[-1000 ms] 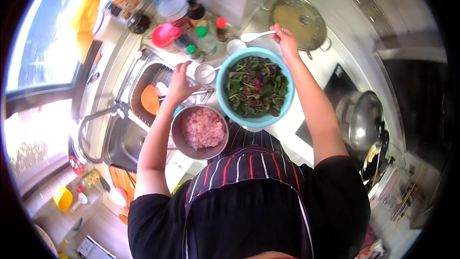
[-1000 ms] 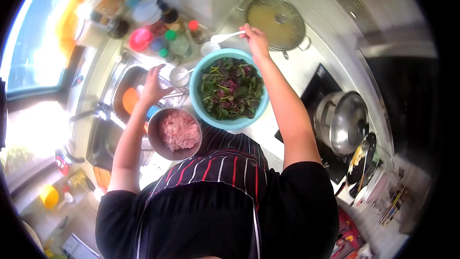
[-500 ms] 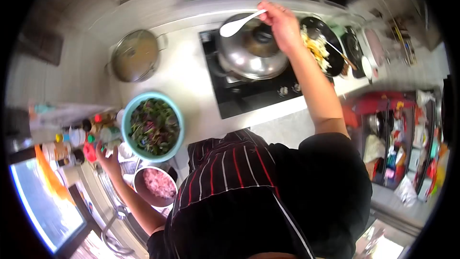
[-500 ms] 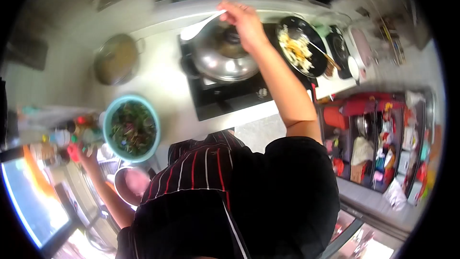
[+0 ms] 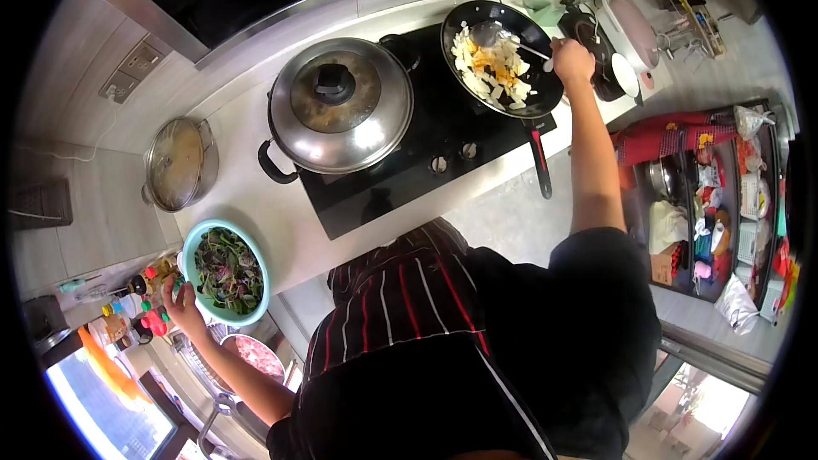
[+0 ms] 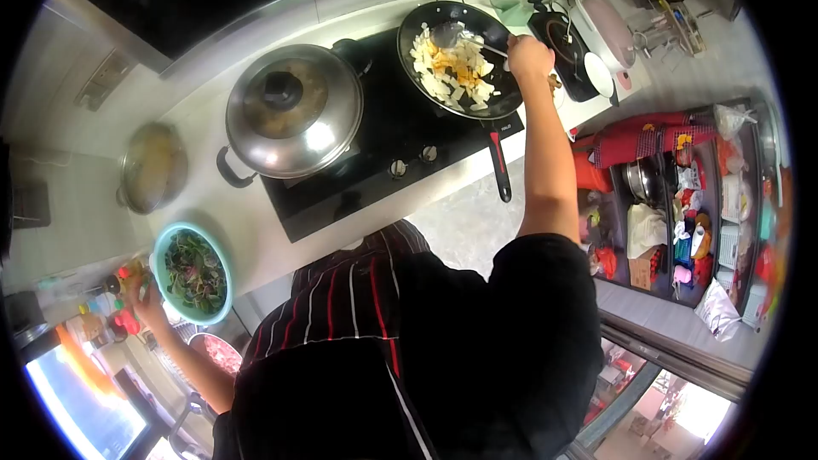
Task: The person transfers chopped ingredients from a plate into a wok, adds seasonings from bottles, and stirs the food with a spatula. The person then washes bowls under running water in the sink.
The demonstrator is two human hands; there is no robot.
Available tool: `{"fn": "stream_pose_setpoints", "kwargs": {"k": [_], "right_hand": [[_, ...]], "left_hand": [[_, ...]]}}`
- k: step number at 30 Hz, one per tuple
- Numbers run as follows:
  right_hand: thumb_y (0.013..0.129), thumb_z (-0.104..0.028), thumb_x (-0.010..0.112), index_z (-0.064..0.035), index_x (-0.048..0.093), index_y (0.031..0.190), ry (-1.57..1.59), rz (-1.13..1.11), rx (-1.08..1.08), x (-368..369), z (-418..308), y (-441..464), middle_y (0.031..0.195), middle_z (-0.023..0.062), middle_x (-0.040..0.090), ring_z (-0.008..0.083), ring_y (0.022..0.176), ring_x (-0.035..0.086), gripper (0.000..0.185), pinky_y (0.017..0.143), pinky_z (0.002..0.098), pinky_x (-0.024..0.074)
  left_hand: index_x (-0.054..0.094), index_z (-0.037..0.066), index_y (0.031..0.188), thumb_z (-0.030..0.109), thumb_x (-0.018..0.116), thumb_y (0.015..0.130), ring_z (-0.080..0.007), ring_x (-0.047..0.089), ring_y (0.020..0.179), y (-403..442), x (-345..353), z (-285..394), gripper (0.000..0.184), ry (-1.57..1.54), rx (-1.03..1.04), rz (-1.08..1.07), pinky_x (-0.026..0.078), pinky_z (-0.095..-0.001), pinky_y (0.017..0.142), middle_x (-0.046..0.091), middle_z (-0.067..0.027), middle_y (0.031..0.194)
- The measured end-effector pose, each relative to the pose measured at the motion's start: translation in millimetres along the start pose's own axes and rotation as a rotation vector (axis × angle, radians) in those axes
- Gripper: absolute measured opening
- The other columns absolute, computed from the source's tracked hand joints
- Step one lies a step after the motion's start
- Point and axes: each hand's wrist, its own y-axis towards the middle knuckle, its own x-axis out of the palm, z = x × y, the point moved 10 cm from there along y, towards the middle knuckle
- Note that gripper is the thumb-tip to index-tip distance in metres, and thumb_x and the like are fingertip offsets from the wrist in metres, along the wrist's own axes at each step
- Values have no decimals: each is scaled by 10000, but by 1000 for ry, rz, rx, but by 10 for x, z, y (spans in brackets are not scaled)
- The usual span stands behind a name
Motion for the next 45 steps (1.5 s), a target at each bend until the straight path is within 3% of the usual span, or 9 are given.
{"fn": "stream_pose_setpoints", "kwargs": {"k": [4, 7, 13, 21, 30, 33, 36, 40, 45], "right_hand": [[911, -478, 521, -123, 733, 917, 738, 132, 107, -481, -211, -107, 763, 76, 700, 275, 798, 674, 413, 717, 376, 495], [933, -324, 580, -95, 729, 970, 1223, 111, -69, -1084, -1134, -362, 781, -1, 695, 64, 658, 556, 276, 608, 244, 420], [936, -200, 599, 7, 656, 1005, 2099, -589, -385, -1743, -4046, -1993, 926, 44, 654, 100, 779, 565, 225, 754, 222, 416], [973, -318, 522, -28, 670, 1022, 1573, -1223, -670, -1329, -7197, -4960, 811, -20, 625, 77, 819, 516, 329, 733, 227, 385], [874, -384, 562, -131, 690, 1043, 771, -727, -1275, -588, -8410, -6309, 877, 103, 678, 300, 844, 623, 330, 805, 402, 471], [851, -305, 608, -121, 661, 1082, 844, 176, -1304, -1597, -8100, -6247, 905, 115, 643, 312, 860, 598, 300, 844, 409, 447], [842, -252, 613, -139, 625, 1085, 1329, -357, -1585, -2472, -8151, -6660, 945, 62, 632, 263, 936, 580, 268, 879, 431, 389], [859, -321, 579, -152, 650, 996, 1023, 167, -1882, -3274, -8227, -7752, 937, 60, 673, 235, 911, 616, 229, 822, 378, 402], [855, -376, 585, -97, 627, 1037, 454, -9, -2021, -2791, -8866, -8272, 911, 90, 687, 248, 900, 634, 335, 820, 392, 415]], "left_hand": [[526, 25, 1259, 11, 642, 839, -190, 595, 958, -172, -285, 297, 435, -40, 57, 40, 505, -265, 771, 561, -112, 1218], [533, 49, 1258, 37, 628, 854, -190, 596, 948, -294, -723, 167, 415, 16, 12, 116, 507, -288, 746, 583, -81, 1193], [537, 19, 1227, 8, 650, 833, -138, 587, 951, -662, -1430, -287, 410, -96, -157, 237, 484, -261, 784, 585, -59, 1163], [556, 12, 1180, 51, 648, 855, -140, 618, 894, -1455, -2423, -995, 340, -215, -434, 353, 504, -253, 757, 625, -76, 1049], [572, 8, 1162, 42, 646, 843, -133, 614, 865, -1540, -2642, -1696, 329, -191, -421, 361, 502, -262, 755, 624, -82, 1065], [570, 26, 1171, 64, 654, 840, -135, 612, 857, -1265, -2621, -1515, 344, -149, -375, 287, 503, -270, 755, 624, -99, 1059], [567, 32, 1166, 66, 645, 845, -130, 611, 848, -1093, -2622, -1397, 332, -150, -298, 289, 506, -263, 738, 624, -88, 1040], [575, 49, 1158, 60, 643, 840, -128, 607, 836, -909, -2524, -1331, 325, -153, -229, 284, 510, -266, 713, 630, -66, 1011], [586, 46, 1143, 65, 645, 837, -121, 605, 826, -857, -2456, -1183, 313, -124, -244, 207, 514, -265, 688, 635, -52, 1000]]}}
